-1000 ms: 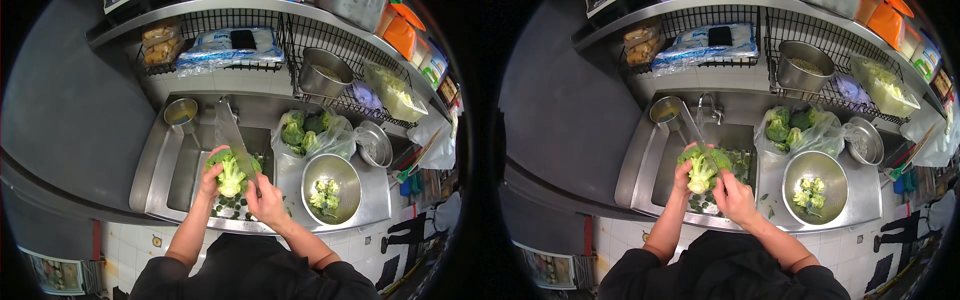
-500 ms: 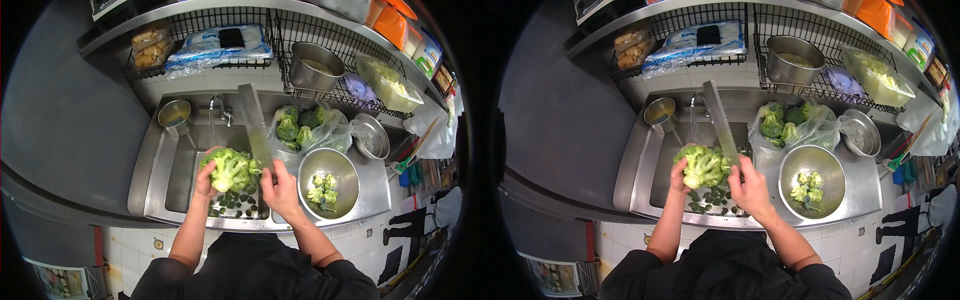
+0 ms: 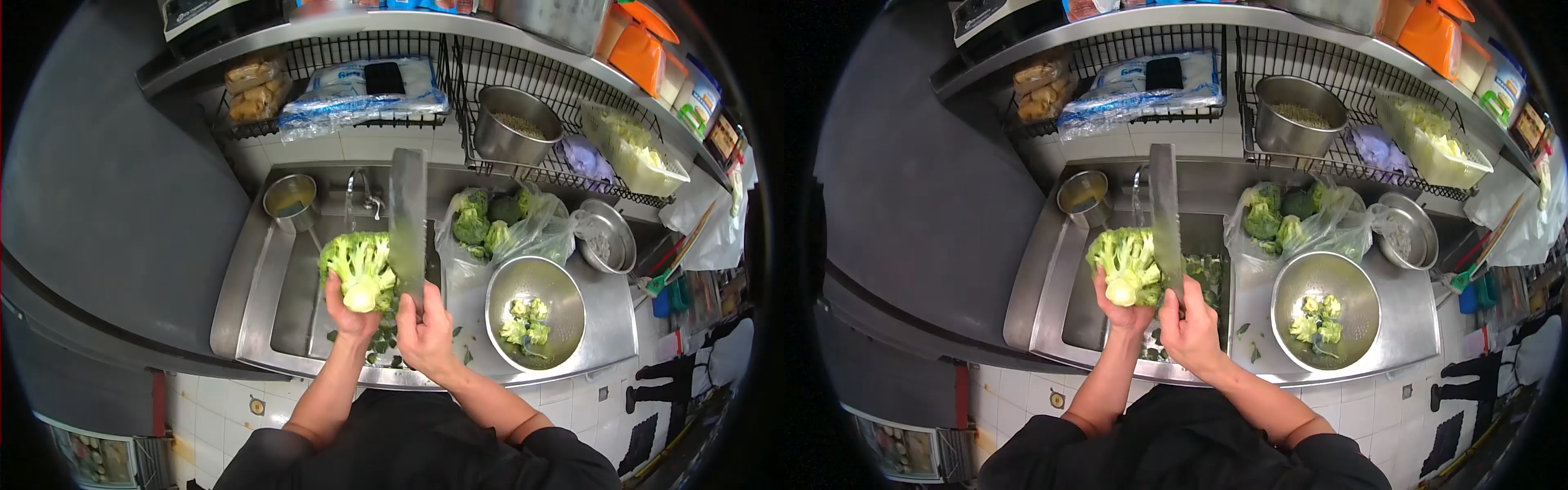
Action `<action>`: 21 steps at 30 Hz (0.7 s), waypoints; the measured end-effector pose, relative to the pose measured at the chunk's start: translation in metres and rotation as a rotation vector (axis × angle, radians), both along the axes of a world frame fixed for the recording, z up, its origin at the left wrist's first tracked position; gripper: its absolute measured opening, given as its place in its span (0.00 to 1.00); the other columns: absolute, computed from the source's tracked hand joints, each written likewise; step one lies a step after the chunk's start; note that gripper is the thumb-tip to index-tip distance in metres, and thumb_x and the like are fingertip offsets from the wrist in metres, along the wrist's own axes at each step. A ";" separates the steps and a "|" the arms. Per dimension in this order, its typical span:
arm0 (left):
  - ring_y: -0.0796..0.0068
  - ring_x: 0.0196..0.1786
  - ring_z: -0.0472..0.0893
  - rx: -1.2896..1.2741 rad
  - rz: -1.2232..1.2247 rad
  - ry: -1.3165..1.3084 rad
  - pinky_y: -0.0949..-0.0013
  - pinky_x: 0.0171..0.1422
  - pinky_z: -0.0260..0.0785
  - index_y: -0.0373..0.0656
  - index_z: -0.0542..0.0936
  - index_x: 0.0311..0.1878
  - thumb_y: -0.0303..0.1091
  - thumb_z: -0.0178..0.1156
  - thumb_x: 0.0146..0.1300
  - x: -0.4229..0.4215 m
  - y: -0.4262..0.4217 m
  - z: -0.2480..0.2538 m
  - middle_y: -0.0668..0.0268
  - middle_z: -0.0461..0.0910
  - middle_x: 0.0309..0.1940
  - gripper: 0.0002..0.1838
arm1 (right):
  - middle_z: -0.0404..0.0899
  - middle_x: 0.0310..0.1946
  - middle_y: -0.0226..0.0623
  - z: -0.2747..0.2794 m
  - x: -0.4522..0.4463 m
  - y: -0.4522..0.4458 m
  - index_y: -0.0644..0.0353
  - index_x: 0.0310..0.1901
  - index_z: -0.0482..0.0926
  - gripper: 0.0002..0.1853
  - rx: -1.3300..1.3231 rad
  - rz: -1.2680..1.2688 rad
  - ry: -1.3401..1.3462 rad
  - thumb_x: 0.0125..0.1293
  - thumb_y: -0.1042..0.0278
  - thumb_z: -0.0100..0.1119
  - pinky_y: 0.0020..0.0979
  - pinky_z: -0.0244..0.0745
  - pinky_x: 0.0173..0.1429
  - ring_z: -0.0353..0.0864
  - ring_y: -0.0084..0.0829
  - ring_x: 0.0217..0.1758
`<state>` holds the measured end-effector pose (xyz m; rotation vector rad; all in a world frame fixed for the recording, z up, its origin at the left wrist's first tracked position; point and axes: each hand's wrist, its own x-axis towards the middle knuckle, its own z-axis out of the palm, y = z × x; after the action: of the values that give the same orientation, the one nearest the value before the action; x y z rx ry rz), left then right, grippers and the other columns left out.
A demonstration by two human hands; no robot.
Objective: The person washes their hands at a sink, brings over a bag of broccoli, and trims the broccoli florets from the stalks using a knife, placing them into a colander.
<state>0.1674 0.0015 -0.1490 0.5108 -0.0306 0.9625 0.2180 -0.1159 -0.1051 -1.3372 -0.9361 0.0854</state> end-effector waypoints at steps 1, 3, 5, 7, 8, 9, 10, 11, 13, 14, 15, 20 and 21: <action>0.59 0.66 0.74 0.039 0.008 -0.001 0.53 0.72 0.65 0.44 0.69 0.70 0.59 0.46 0.73 0.000 0.002 0.001 0.60 0.74 0.65 0.33 | 0.79 0.26 0.33 0.002 0.000 -0.001 0.69 0.53 0.71 0.11 0.017 0.017 0.040 0.72 0.78 0.55 0.24 0.67 0.25 0.74 0.17 0.24; 0.59 0.66 0.74 0.030 0.027 0.015 0.52 0.72 0.65 0.44 0.69 0.70 0.59 0.45 0.74 -0.003 0.004 -0.003 0.60 0.75 0.65 0.33 | 0.79 0.26 0.35 0.017 0.007 -0.012 0.70 0.55 0.71 0.13 -0.020 -0.034 -0.056 0.71 0.78 0.55 0.25 0.70 0.26 0.76 0.18 0.24; 0.59 0.67 0.74 -0.020 -0.069 -0.040 0.50 0.72 0.65 0.43 0.68 0.71 0.59 0.44 0.74 -0.008 0.013 -0.010 0.60 0.75 0.65 0.33 | 0.79 0.23 0.34 0.021 0.017 -0.018 0.71 0.56 0.72 0.15 0.001 -0.100 -0.130 0.69 0.80 0.57 0.25 0.71 0.26 0.76 0.19 0.23; 0.58 0.68 0.73 -0.022 -0.080 -0.041 0.48 0.72 0.64 0.44 0.67 0.71 0.59 0.44 0.74 -0.010 0.016 -0.006 0.60 0.74 0.66 0.34 | 0.79 0.22 0.34 0.033 0.022 -0.026 0.74 0.54 0.73 0.14 0.142 -0.079 -0.108 0.68 0.81 0.58 0.25 0.71 0.25 0.76 0.18 0.21; 0.58 0.68 0.73 0.012 -0.083 -0.015 0.49 0.73 0.64 0.44 0.67 0.72 0.59 0.44 0.74 -0.010 0.017 -0.003 0.59 0.73 0.67 0.34 | 0.79 0.21 0.35 0.039 0.023 -0.028 0.76 0.51 0.74 0.14 0.198 -0.118 -0.181 0.65 0.82 0.59 0.26 0.71 0.24 0.77 0.21 0.19; 0.58 0.68 0.73 0.044 -0.087 0.011 0.50 0.73 0.65 0.44 0.66 0.72 0.59 0.45 0.73 -0.010 0.016 0.001 0.58 0.72 0.68 0.34 | 0.79 0.21 0.35 0.042 0.021 -0.030 0.76 0.51 0.74 0.14 0.197 -0.115 -0.182 0.65 0.82 0.59 0.26 0.71 0.24 0.77 0.21 0.19; 0.58 0.68 0.73 0.045 -0.085 0.009 0.50 0.73 0.65 0.44 0.66 0.72 0.59 0.45 0.73 -0.010 0.017 0.001 0.58 0.72 0.68 0.34 | 0.80 0.22 0.37 0.045 0.020 -0.030 0.76 0.50 0.75 0.13 0.168 -0.121 -0.295 0.64 0.82 0.60 0.27 0.73 0.25 0.78 0.24 0.19; 0.58 0.68 0.73 0.059 -0.092 0.028 0.51 0.73 0.65 0.44 0.66 0.72 0.59 0.46 0.73 -0.009 0.019 -0.001 0.56 0.71 0.68 0.35 | 0.80 0.22 0.38 0.047 0.018 -0.029 0.76 0.49 0.76 0.13 0.140 -0.129 -0.408 0.64 0.82 0.60 0.29 0.74 0.25 0.79 0.26 0.19; 0.57 0.68 0.73 0.076 -0.102 0.044 0.51 0.73 0.65 0.43 0.65 0.73 0.60 0.46 0.72 -0.007 0.023 -0.008 0.55 0.70 0.69 0.35 | 0.81 0.24 0.45 0.032 0.021 -0.005 0.75 0.50 0.76 0.15 0.096 -0.070 -0.523 0.62 0.81 0.61 0.34 0.77 0.27 0.81 0.36 0.20; 0.57 0.68 0.72 0.143 -0.114 0.044 0.52 0.73 0.65 0.43 0.65 0.73 0.60 0.47 0.72 -0.006 0.025 -0.013 0.54 0.69 0.69 0.36 | 0.81 0.25 0.46 0.016 0.024 0.003 0.74 0.51 0.76 0.15 0.047 -0.032 -0.469 0.62 0.81 0.61 0.34 0.77 0.27 0.82 0.37 0.20; 0.57 0.68 0.72 0.209 -0.128 0.046 0.52 0.73 0.65 0.43 0.65 0.73 0.60 0.47 0.72 -0.006 0.025 -0.015 0.53 0.69 0.70 0.36 | 0.81 0.25 0.47 0.010 0.024 0.006 0.72 0.52 0.76 0.16 -0.001 0.003 -0.411 0.62 0.81 0.60 0.34 0.77 0.27 0.82 0.38 0.21; 0.50 0.69 0.72 0.109 -0.254 0.095 0.45 0.72 0.67 0.43 0.64 0.73 0.55 0.49 0.72 -0.004 0.047 -0.014 0.50 0.68 0.70 0.34 | 0.80 0.25 0.44 0.020 0.041 -0.012 0.69 0.53 0.74 0.15 -0.052 -0.173 -0.312 0.65 0.81 0.58 0.32 0.75 0.27 0.82 0.33 0.22; 0.45 0.68 0.72 0.202 -0.252 0.204 0.41 0.71 0.66 0.42 0.64 0.73 0.68 0.48 0.69 -0.003 0.059 -0.004 0.49 0.68 0.69 0.42 | 0.80 0.24 0.42 0.025 0.047 -0.016 0.69 0.53 0.74 0.14 -0.041 -0.187 -0.264 0.66 0.80 0.58 0.31 0.74 0.27 0.81 0.31 0.21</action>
<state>0.1645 0.0600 -0.1526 0.7703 -0.0080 0.6607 0.2650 -0.1315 -0.0802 -1.4921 -1.0286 -0.2217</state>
